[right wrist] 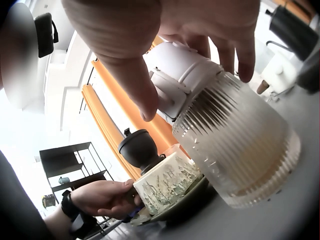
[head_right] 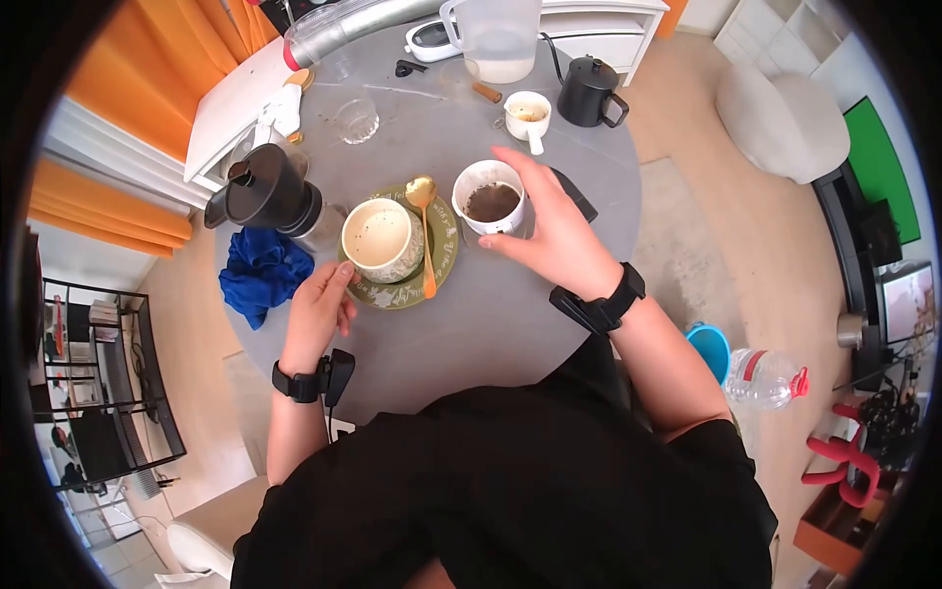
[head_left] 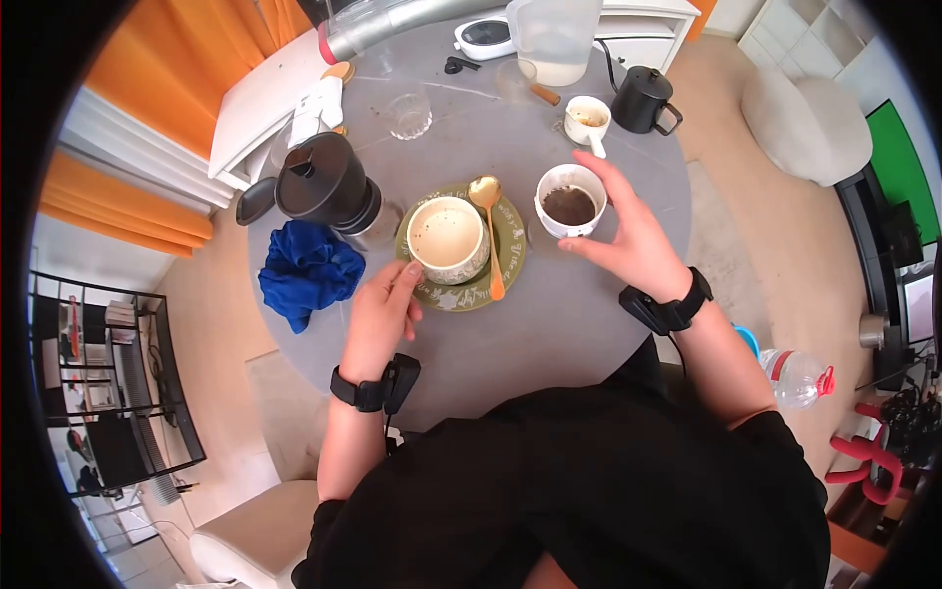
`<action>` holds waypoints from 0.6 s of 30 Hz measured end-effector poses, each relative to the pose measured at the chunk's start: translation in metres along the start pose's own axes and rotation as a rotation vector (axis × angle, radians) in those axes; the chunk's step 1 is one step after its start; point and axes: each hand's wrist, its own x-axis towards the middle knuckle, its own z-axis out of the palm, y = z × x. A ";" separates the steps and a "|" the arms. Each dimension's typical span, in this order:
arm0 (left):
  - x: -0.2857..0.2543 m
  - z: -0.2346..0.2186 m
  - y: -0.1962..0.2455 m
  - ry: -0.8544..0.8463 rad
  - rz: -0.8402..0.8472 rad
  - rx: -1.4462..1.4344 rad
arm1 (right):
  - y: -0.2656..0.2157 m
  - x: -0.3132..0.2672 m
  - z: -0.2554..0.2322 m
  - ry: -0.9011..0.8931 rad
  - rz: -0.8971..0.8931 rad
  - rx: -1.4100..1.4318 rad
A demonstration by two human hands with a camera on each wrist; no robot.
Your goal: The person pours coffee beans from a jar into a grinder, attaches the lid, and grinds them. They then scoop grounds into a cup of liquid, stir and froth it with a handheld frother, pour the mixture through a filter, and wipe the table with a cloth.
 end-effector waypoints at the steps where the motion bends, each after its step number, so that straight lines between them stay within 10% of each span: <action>1: -0.005 0.003 0.007 0.072 0.009 0.088 | -0.001 0.000 -0.001 0.005 -0.040 -0.099; 4: -0.024 0.000 0.027 0.433 0.407 0.449 | -0.007 -0.001 -0.004 -0.005 -0.068 -0.178; 7: -0.084 -0.017 0.064 0.322 0.783 -0.134 | -0.011 0.001 -0.008 -0.035 -0.047 -0.168; 8: -0.073 -0.039 0.062 0.362 1.516 0.175 | -0.013 0.001 -0.009 -0.049 -0.043 -0.182; 10: -0.111 -0.069 0.079 -0.252 1.333 -0.273 | -0.014 0.002 -0.012 -0.067 -0.014 -0.195; 12: -0.112 -0.027 0.105 0.023 1.738 -0.903 | -0.013 0.001 -0.011 -0.090 0.019 -0.211; 18: -0.098 -0.015 0.112 0.105 1.810 -0.844 | -0.011 -0.001 -0.017 -0.069 -0.039 -0.210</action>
